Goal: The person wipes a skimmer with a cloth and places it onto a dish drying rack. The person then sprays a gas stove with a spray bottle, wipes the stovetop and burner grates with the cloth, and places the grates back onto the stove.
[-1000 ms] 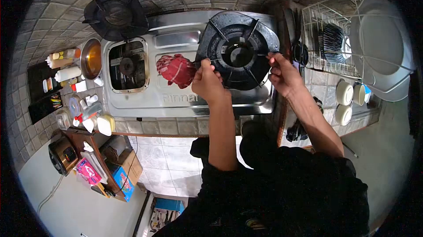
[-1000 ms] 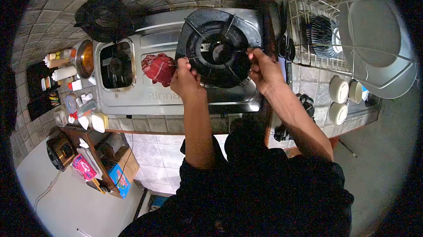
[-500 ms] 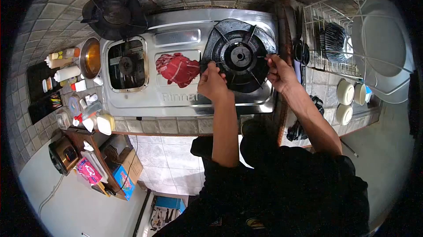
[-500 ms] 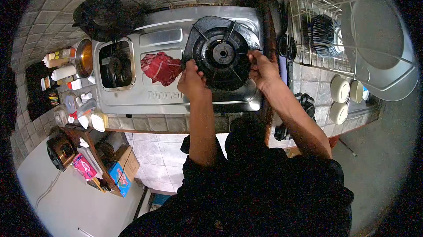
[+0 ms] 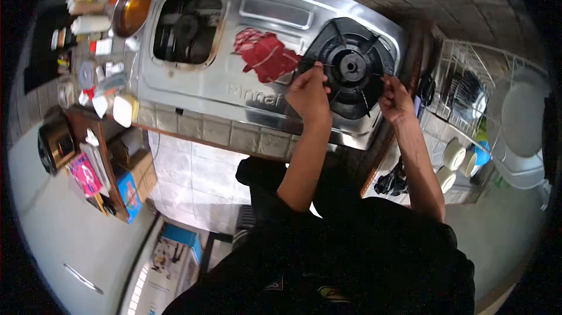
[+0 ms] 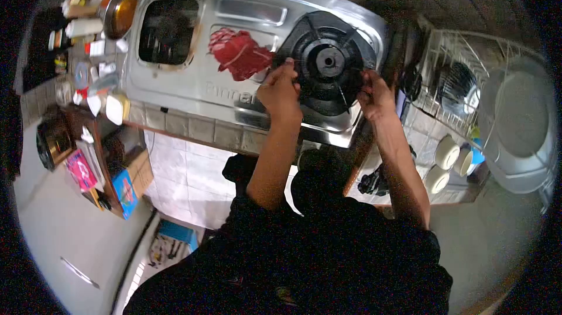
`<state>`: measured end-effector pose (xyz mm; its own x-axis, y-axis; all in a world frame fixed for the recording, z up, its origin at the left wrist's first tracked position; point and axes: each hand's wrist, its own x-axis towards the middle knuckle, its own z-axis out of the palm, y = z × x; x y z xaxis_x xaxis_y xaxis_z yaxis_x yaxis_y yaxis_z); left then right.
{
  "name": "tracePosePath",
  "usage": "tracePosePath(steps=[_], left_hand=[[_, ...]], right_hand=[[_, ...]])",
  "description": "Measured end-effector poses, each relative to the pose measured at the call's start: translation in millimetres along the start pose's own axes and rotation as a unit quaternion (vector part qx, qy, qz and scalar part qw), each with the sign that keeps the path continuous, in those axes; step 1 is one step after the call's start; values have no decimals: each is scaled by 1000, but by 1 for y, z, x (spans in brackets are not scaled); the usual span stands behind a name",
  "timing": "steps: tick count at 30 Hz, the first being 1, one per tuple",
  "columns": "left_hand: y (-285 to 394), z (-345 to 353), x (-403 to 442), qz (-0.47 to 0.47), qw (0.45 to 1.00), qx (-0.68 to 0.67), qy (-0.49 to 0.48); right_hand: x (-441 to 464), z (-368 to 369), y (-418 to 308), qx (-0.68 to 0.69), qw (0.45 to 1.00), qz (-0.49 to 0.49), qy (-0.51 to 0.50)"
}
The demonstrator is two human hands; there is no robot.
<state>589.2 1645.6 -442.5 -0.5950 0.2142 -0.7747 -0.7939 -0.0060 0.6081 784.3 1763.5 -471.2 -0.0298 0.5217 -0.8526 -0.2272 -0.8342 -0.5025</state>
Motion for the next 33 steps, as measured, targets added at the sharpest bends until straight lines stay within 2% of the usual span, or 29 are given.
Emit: tracePosePath(steps=[1, 3, 4, 6, 7, 9, 10, 11, 12, 13, 14, 15, 17, 18, 19, 21, 22, 23, 25, 29, 31, 33], left_hand=[[6, -7, -2, -1, 1000, -12, 10], [16, -25, -3, 37, 996, 49, -64], [20, -35, 3, 31, 997, 39, -56], [29, -54, 22, 168, 969, 74, -165], [35, -60, 31, 160, 972, 65, -161], [49, -71, 47, 324, 912, 141, -207], [62, -74, 48, 319, 916, 134, -201], [73, -77, 46, 359, 891, 204, -190], [84, -81, 45, 395, 859, 274, -178], [91, -85, 49, 391, 863, 267, -175], [97, -88, 54, 408, 849, 286, -178], [99, -93, 60, 423, 833, 306, -181], [95, -102, 70, 423, 839, 285, -187], [96, -106, 72, 417, 833, 300, -204], [99, -109, 71, 411, 825, 316, -223], [99, -112, 70, 381, 843, 305, -228], [96, -113, 75, 410, 826, 316, -222], [94, -113, 81, 439, 809, 325, -215], [98, -116, 87, 458, 804, 309, -220], [101, -124, 97, 433, 811, 281, -274], [100, -126, 104, 423, 816, 268, -288], [98, -128, 109, 445, 802, 280, -282]], right_hand=[[2, 3, -1, -15, 1000, 3, -5], [4, 0, -6, -33, 999, 11, 25], [4, -2, -4, -32, 999, -10, -8], [0, 1, -5, -55, 998, -16, 14], [-8, 7, -5, -65, 997, -24, 34], [-47, 17, -4, -112, 991, -62, 29], [-64, 23, 1, -148, 984, -98, 18], [-74, 27, 11, -159, 982, -97, 21], [-84, 31, 21, -370, 896, -245, 2], [-88, 35, 27, -553, 743, -377, -22], [-81, 25, 38, -543, 722, -422, -74], [-86, 30, 40, -550, 717, -421, -73], [-95, 44, 40, -735, 416, -532, -53], [-91, 38, 40, -722, 465, -509, -50], [-87, 31, 39, -727, 461, -507, -50], [-80, 25, 37, -712, 496, -495, -33], [-82, 28, 35, -723, 469, -506, -47], [-80, 27, 36, -724, 466, -506, -49], [-73, 24, 37, -731, 438, -520, -60], [-70, 19, 34, -734, 434, -518, -71], [-70, 18, 34, -720, 478, -501, -46], [-67, 14, 32, -720, 468, -510, -50]])
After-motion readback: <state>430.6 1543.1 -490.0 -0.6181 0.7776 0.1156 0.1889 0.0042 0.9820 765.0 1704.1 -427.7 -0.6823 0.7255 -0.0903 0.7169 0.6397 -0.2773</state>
